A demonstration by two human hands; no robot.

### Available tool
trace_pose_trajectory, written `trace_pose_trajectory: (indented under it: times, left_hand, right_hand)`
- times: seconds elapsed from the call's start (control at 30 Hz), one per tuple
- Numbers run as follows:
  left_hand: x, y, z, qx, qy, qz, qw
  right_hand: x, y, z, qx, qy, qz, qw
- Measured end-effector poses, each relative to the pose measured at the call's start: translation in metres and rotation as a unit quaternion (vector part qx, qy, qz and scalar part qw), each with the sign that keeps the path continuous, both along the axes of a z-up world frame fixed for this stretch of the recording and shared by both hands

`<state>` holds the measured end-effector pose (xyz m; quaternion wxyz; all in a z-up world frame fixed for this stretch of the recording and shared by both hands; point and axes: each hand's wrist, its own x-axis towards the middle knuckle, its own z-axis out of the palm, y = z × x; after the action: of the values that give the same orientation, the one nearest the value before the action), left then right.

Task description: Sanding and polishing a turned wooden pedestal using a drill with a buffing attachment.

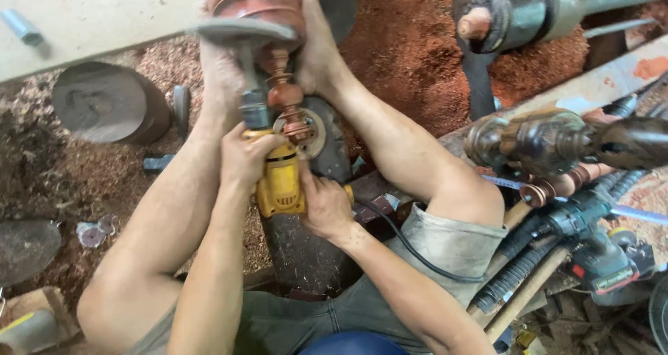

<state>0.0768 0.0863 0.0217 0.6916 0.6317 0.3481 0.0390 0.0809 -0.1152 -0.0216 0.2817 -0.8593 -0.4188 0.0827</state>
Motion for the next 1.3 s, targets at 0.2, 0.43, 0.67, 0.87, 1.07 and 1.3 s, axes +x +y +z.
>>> trace_pose_trajectory:
  times: [0.2,0.43,0.67,0.87,1.07,1.3]
  left_hand:
    - [-0.005,0.003,-0.017,-0.071,-0.057,0.102,0.991]
    - [0.047,-0.025,0.021,0.031,0.025,-0.033,0.999]
    - [0.029,-0.013,0.011,0.045,0.034,-0.013,0.998]
    - [0.004,-0.001,-0.015,-0.06,-0.048,0.096,0.992]
    - [0.038,-0.023,0.027,0.008,0.057,-0.003,0.998]
    - [0.035,-0.016,0.013,0.07,0.049,-0.039,0.996]
  right_hand:
    - [0.022,0.004,0.029,-0.039,-0.03,0.053,0.997]
    - [0.005,-0.015,-0.022,-0.012,0.053,-0.092,0.994]
    - [0.011,-0.011,-0.022,-0.024,0.057,-0.05,0.997]
    - [0.02,0.002,0.01,-0.004,-0.074,0.036,0.997]
    - [-0.003,-0.014,-0.036,-0.016,0.066,-0.074,0.995]
    - [0.002,-0.012,-0.025,-0.01,0.043,-0.074,0.996]
